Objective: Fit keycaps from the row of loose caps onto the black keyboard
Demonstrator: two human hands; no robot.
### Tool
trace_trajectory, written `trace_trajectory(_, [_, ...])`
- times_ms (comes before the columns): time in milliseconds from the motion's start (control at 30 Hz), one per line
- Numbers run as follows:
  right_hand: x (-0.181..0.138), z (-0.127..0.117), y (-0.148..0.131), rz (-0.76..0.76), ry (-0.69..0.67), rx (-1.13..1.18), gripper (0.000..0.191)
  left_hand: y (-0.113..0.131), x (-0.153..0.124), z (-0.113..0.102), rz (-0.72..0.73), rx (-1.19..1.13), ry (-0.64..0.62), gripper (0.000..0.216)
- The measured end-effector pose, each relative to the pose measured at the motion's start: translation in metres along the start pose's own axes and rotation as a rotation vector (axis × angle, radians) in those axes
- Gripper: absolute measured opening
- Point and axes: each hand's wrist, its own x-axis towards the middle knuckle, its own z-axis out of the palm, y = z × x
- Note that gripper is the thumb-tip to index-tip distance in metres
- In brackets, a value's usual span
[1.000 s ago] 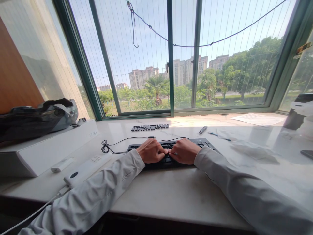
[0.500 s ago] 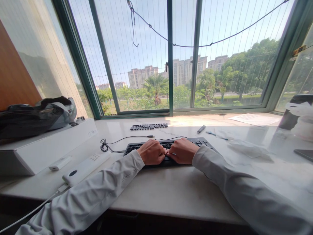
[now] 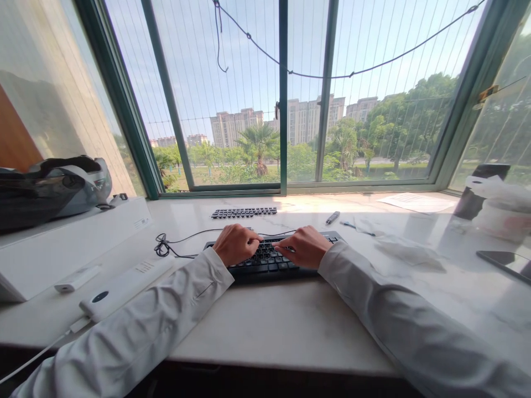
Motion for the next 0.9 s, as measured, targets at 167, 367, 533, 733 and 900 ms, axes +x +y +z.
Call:
trace_trajectory(167, [-0.001,-0.002,-0.005,-0.066,-0.045,-0.006,0.047,-0.009,0.005,0.0,-0.151,0.099,-0.009,0.031])
trace_trajectory(367, [-0.002,-0.003,-0.004,-0.048,-0.035,0.029,0.044,-0.027,0.01,0.0,-0.256,0.161,-0.041,0.035])
trace_trajectory(533, [-0.001,0.002,0.003,0.021,-0.034,0.022,0.042,-0.052,0.031,0.002,-0.31,0.312,-0.148,0.037])
trace_trajectory(733, [-0.001,0.005,0.005,0.055,-0.032,-0.004,0.047,-0.077,0.079,0.026,-0.211,0.419,-0.275,0.039])
trace_trajectory(900, [-0.002,0.005,0.005,0.064,-0.02,0.009,0.044,-0.084,0.11,0.057,-0.129,0.442,-0.326,0.034])
